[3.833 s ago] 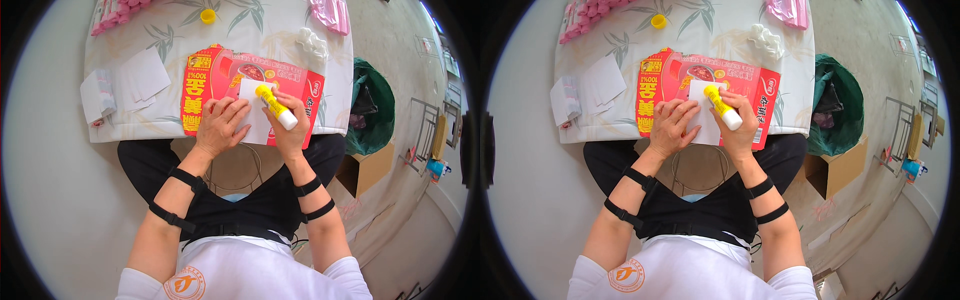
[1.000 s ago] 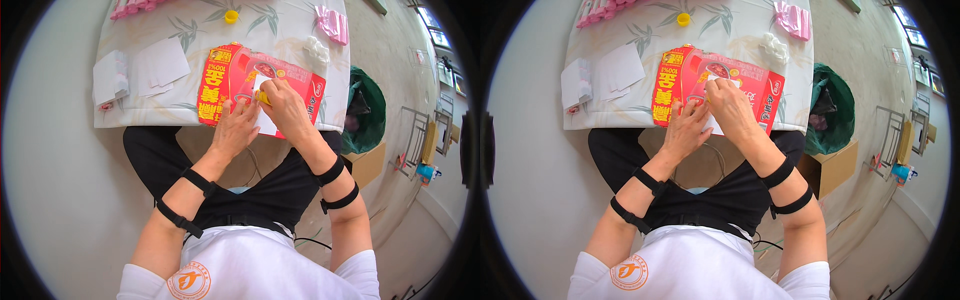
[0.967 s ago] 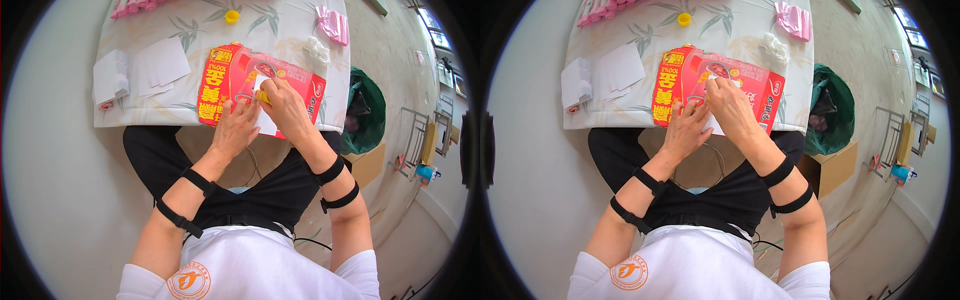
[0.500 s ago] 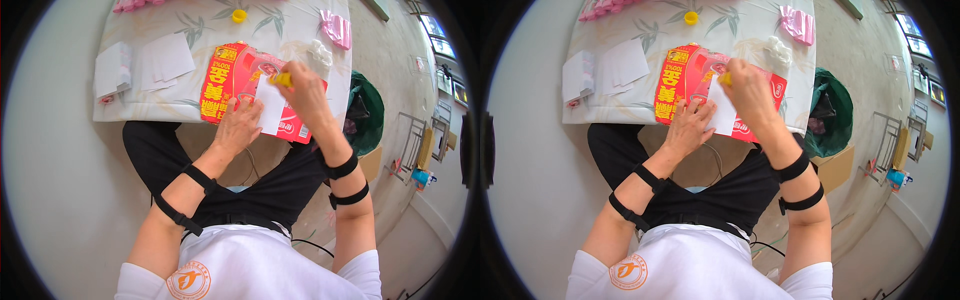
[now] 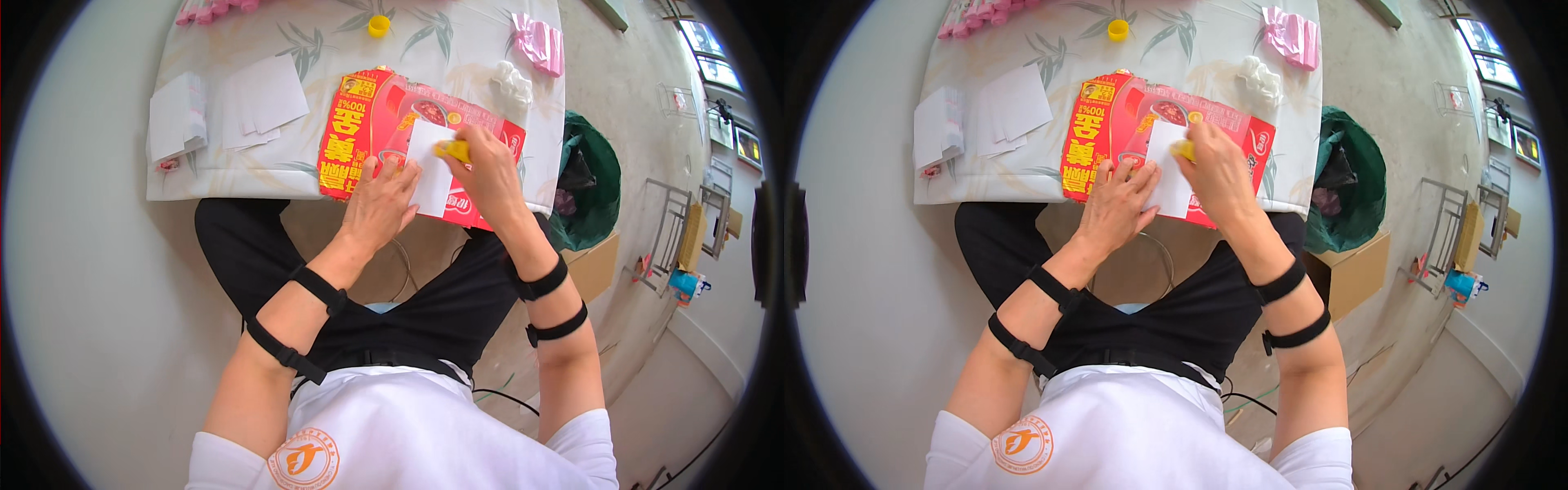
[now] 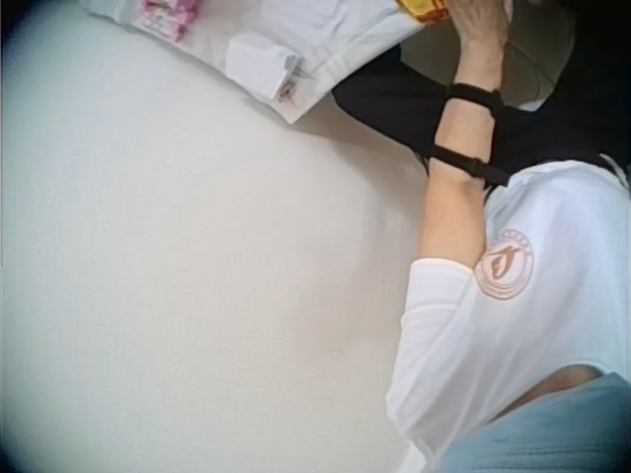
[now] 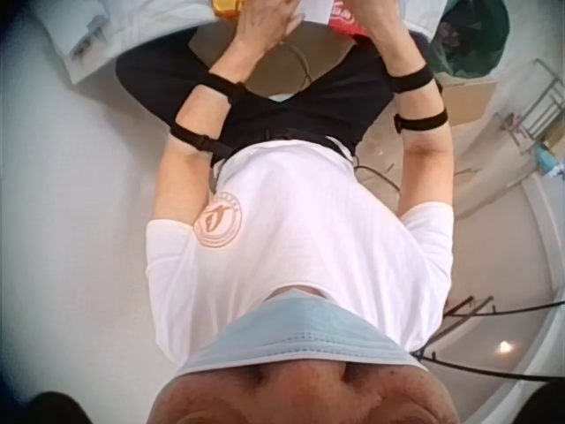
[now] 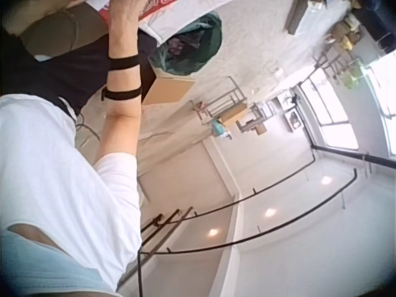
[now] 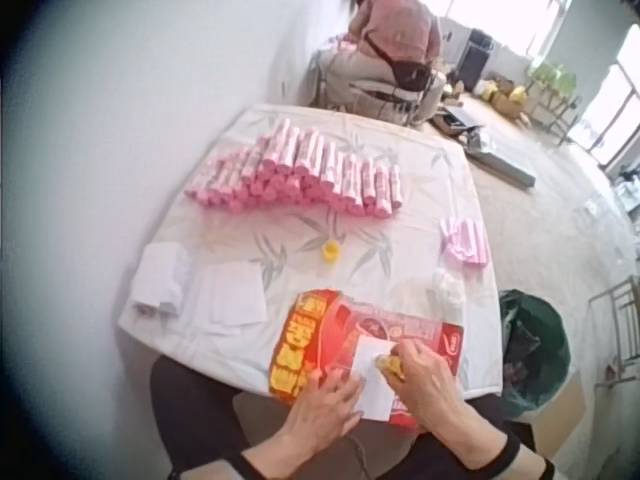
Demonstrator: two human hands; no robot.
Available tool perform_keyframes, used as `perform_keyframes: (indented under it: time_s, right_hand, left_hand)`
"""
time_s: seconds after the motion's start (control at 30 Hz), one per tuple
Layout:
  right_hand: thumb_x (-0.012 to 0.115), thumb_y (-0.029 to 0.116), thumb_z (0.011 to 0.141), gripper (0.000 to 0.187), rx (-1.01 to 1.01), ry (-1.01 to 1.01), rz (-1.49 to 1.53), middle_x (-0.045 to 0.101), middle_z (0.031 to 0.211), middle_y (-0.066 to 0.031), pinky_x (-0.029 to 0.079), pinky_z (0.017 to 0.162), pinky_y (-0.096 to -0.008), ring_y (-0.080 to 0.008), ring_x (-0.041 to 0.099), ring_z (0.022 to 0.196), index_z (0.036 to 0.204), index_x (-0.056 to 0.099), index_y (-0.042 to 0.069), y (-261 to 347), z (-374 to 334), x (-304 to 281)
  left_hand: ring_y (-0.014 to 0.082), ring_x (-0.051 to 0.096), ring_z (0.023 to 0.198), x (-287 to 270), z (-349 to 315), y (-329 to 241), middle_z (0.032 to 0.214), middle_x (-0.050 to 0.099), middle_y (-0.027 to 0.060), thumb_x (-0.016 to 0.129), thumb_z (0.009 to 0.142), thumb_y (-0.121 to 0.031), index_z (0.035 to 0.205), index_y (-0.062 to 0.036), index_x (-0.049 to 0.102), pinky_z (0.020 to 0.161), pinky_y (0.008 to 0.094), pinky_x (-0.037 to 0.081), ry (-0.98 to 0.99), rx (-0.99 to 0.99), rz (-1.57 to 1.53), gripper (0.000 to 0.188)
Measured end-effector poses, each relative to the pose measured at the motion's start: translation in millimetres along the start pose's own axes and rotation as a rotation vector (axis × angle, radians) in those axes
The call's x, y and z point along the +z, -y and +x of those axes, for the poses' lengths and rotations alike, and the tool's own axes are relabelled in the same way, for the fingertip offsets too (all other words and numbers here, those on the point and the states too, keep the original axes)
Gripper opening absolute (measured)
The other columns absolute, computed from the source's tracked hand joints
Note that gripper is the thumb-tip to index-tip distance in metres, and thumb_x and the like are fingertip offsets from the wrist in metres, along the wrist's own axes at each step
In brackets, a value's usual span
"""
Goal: Applying labels and adhesive paper to plastic rolls of bags.
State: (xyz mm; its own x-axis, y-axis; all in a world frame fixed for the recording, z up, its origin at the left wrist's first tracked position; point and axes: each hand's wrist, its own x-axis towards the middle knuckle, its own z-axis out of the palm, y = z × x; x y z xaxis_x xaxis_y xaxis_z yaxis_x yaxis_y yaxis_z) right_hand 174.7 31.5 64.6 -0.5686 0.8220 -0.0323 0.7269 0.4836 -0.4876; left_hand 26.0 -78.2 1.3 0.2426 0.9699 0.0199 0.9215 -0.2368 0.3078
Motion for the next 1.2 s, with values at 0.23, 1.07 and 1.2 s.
perform_keyframes:
  time_s: [0.23,1.07,1.2]
  right_hand:
    - [0.069,0.003,0.075,0.024,0.002,0.06,-0.03,0.059,0.088,-0.0172,0.05,0.075,-0.0425,-0.036,0.06,0.087,0.09,0.052,-0.001,-4.4,-5.1,-0.3]
    - [0.068,0.004,0.075,0.023,-0.031,0.056,-0.049,0.06,0.089,-0.0183,0.05,0.074,-0.0433,-0.0366,0.061,0.088,0.091,0.052,-0.002,-14.1,8.8,-8.6]
    - [0.07,0.005,0.077,0.024,-0.125,-0.001,0.001,0.061,0.087,-0.0192,0.049,0.07,-0.043,-0.0379,0.061,0.084,0.092,0.052,-0.002,-8.0,28.0,9.1]
  left_hand:
    - [0.0245,0.043,0.12,0.1,-1.5,0.0,0.132,0.051,0.0035,0.068,0.08,-0.034,0.128,-0.0056,0.056,0.105,0.0439,0.028,0.021,0.001,0.0,0.056]
    - [0.0251,0.044,0.119,-3.3,2.8,-4.8,0.123,0.051,0.007,0.07,0.078,-0.03,0.124,-0.004,0.055,0.106,0.044,0.027,0.05,-0.016,0.004,0.056]
    - [0.0255,0.043,0.12,-5.8,4.9,-6.4,0.123,0.051,0.0067,0.069,0.078,-0.032,0.125,-0.0046,0.055,0.107,0.0454,0.027,0.069,-0.013,0.001,0.056]
